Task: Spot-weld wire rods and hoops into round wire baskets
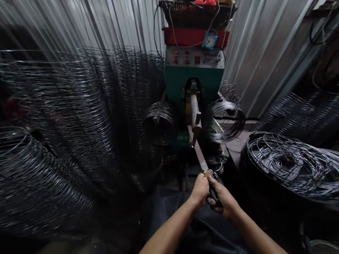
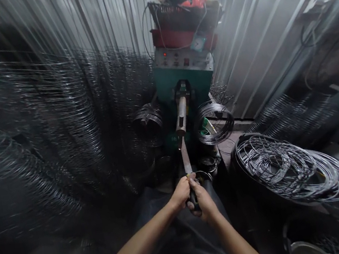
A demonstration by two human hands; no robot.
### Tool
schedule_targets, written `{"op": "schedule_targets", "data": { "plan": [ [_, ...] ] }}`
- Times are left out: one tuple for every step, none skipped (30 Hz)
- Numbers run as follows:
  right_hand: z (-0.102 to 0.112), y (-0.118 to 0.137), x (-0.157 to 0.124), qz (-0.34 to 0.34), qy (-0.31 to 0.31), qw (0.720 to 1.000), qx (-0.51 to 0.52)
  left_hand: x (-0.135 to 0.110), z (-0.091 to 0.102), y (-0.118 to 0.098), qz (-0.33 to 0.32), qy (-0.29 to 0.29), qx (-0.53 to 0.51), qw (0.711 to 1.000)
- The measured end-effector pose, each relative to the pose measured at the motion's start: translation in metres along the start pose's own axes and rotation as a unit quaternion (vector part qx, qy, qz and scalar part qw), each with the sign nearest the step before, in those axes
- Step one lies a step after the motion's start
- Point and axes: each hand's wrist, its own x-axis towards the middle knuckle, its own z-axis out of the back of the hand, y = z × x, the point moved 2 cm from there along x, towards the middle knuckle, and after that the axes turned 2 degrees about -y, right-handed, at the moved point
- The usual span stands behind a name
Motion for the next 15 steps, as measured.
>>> {"op": "schedule_targets", "data": {
  "plan": [
    [-0.001,-0.001,0.001,0.001,0.006,1.000,-0.002,-0.001,0.002,0.000,-0.004,-0.005,-0.002,1.000],
    [-0.003,-0.001,0.002,0.004,0.012,1.000,-0.001,0.000,0.004,-0.001,-0.005,-0.010,-0.002,1.000],
    [-0.005,-0.001,0.004,0.008,0.017,1.000,0.002,0.001,0.006,-0.002,-0.005,-0.015,-0.001,1.000],
    [-0.007,-0.001,0.007,0.012,0.019,1.000,0.007,0.004,0.009,-0.003,-0.004,-0.019,0.001,1.000],
    [-0.011,0.000,0.011,0.014,0.021,1.000,0.011,0.007,0.013,-0.005,0.001,-0.022,0.005,1.000],
    [-0.014,0.001,0.015,0.015,0.023,1.000,0.015,0.012,0.016,-0.007,0.006,-0.023,0.011,1.000],
    [-0.018,0.002,0.020,0.017,0.026,0.999,0.018,0.017,0.019,-0.009,0.013,-0.024,0.016,1.000],
    [-0.021,0.004,0.025,0.018,0.025,0.999,0.022,0.023,0.022,-0.011,0.022,-0.023,0.023,0.999],
    [-0.025,0.006,0.030,0.019,0.024,0.999,0.025,0.028,0.024,-0.014,0.031,-0.022,0.029,0.999],
    [-0.028,0.009,0.034,0.019,0.021,0.999,0.030,0.033,0.025,-0.016,0.039,-0.021,0.035,0.998],
    [-0.030,0.011,0.037,0.020,0.016,0.999,0.036,0.037,0.026,-0.018,0.044,-0.021,0.040,0.998],
    [-0.032,0.013,0.039,0.021,0.012,0.999,0.045,0.038,0.027,-0.020,0.047,-0.023,0.044,0.998],
    [-0.033,0.013,0.038,0.024,0.008,0.998,0.055,0.037,0.026,-0.021,0.048,-0.028,0.047,0.997],
    [-0.033,0.012,0.035,0.027,0.002,0.998,0.064,0.034,0.026,-0.021,0.047,-0.033,0.050,0.997],
    [-0.033,0.009,0.030,0.026,-0.006,0.997,0.070,0.028,0.026,-0.020,0.046,-0.038,0.054,0.997]
  ]
}}
